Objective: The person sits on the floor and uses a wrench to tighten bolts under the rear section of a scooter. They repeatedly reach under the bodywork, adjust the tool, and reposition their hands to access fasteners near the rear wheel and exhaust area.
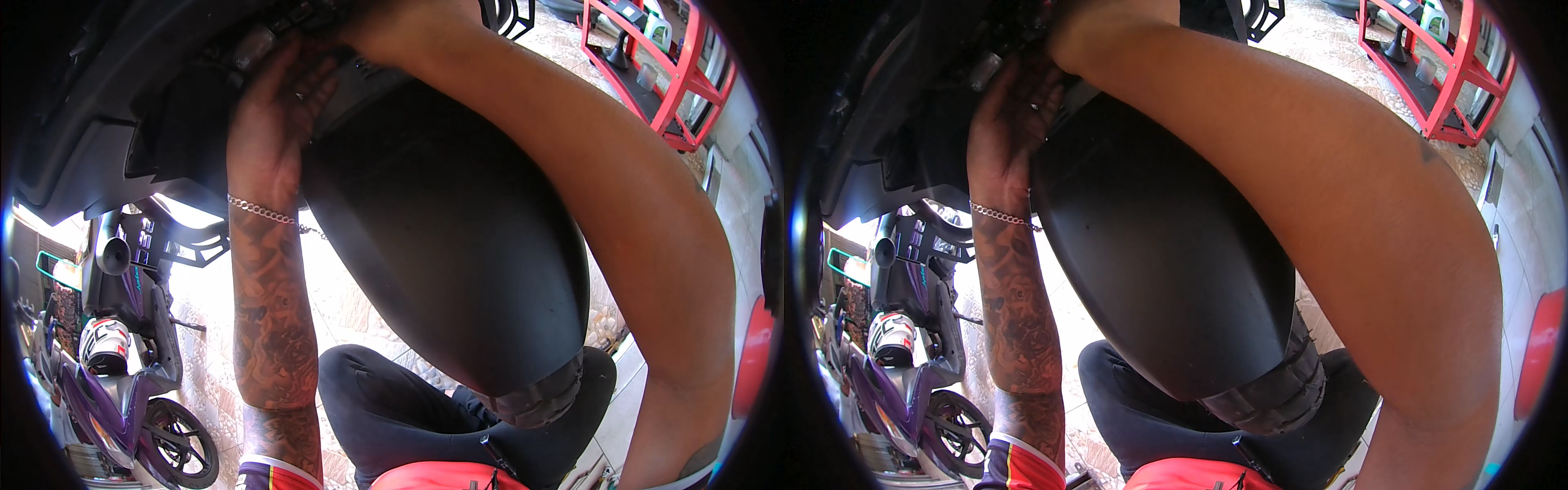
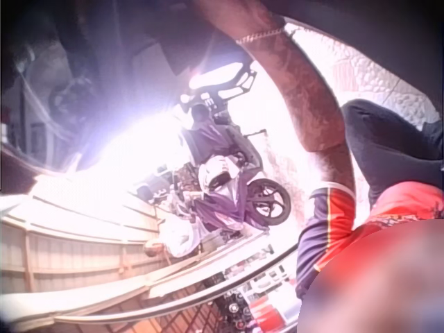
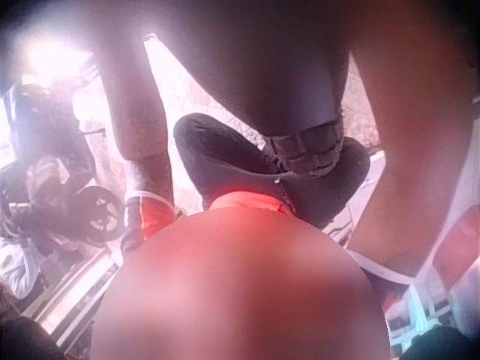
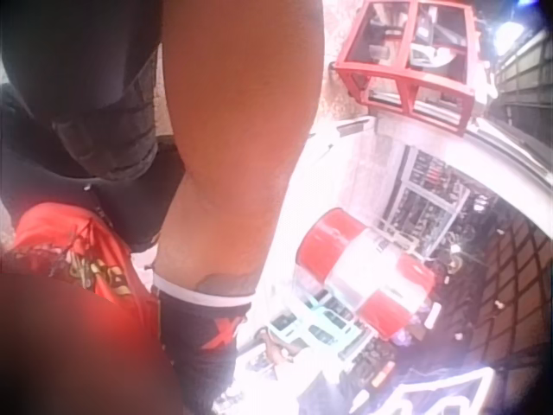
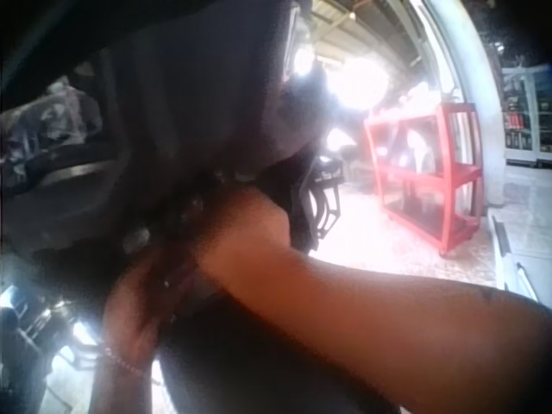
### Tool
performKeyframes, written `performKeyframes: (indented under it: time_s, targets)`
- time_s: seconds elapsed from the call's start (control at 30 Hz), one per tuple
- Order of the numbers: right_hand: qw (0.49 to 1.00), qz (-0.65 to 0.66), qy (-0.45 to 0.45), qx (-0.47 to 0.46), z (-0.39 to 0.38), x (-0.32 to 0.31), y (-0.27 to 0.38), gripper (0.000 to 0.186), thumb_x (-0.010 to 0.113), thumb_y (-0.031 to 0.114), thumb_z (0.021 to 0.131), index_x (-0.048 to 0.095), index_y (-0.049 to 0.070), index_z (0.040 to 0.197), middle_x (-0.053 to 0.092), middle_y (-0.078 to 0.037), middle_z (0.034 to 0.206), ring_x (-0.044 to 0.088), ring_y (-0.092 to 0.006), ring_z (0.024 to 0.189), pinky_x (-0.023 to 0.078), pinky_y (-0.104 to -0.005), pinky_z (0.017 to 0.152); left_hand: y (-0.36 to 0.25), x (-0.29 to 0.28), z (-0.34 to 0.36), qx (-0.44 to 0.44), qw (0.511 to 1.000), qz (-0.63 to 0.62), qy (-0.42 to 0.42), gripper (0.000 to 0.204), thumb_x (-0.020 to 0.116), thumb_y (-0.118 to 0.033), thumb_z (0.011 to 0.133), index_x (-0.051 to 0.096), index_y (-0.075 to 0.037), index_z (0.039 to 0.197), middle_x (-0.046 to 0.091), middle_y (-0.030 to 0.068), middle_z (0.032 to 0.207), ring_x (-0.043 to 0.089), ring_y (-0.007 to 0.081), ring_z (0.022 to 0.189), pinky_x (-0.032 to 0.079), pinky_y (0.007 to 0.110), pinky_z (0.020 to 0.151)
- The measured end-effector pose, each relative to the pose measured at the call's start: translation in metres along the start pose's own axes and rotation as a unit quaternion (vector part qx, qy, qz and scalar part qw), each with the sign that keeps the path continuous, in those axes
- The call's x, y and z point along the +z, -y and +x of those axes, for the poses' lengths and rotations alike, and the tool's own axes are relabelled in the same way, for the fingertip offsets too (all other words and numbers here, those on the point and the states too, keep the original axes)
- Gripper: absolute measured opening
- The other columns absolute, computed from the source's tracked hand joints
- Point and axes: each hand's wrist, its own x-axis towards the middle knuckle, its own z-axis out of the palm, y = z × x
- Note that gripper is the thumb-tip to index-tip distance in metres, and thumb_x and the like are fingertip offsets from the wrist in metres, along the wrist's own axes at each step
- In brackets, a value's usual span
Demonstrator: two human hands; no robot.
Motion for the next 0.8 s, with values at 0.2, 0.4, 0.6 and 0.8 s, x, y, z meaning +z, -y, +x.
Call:
performKeyframes:
  time_s: [0.2, 0.4, 0.6, 0.8]
  targets:
    - [0.999, 0.007, -0.035, -0.010, -0.006, 0.000, 0.002, 0.041, 0.054, 0.033, 0.101, 0.065, 0.009, 0.132, 0.067, -0.017, 0.133, 0.064, -0.0325, 0.123, 0.054, -0.0422, 0.100, 0.000, 0.003, -0.002, 0.004, 1.000, 0.000, -0.011, 0.034, 0.070, -0.019, 0.098, 0.065, -0.004, 0.128, 0.070, 0.0127, 0.121, 0.067, 0.0279, 0.110, 0.052, 0.041, 0.095]
    - [0.998, 0.061, -0.016, 0.007, -0.005, -0.003, 0.001, 0.043, 0.057, 0.035, 0.099, 0.064, 0.008, 0.131, 0.067, -0.018, 0.132, 0.064, -0.0343, 0.124, 0.053, -0.0432, 0.101, 0.000, 0.004, -0.002, 0.006, 1.000, 0.002, -0.013, 0.032, 0.071, -0.019, 0.097, 0.067, -0.004, 0.125, 0.071, 0.0126, 0.119, 0.068, 0.0271, 0.108, 0.053, 0.041, 0.094]
    - [0.992, 0.126, -0.015, 0.024, -0.010, -0.007, 0.003, 0.047, 0.060, 0.038, 0.097, 0.061, 0.008, 0.134, 0.067, -0.020, 0.131, 0.064, -0.0358, 0.122, 0.052, -0.0444, 0.101, 0.001, 0.003, -0.001, 0.006, 1.000, -0.004, -0.008, 0.033, 0.072, -0.019, 0.097, 0.067, -0.004, 0.126, 0.071, 0.0116, 0.118, 0.068, 0.0260, 0.108, 0.053, 0.040, 0.094]
    - [0.995, 0.097, 0.001, 0.016, -0.008, -0.006, 0.002, 0.050, 0.055, 0.042, 0.099, 0.061, 0.008, 0.136, 0.067, -0.020, 0.131, 0.064, -0.0361, 0.121, 0.051, -0.0446, 0.102, 0.000, 0.002, 0.000, 0.001, 1.000, -0.001, -0.008, 0.032, 0.073, -0.020, 0.096, 0.067, -0.005, 0.124, 0.072, 0.0104, 0.115, 0.068, 0.0242, 0.106, 0.054, 0.039, 0.092]
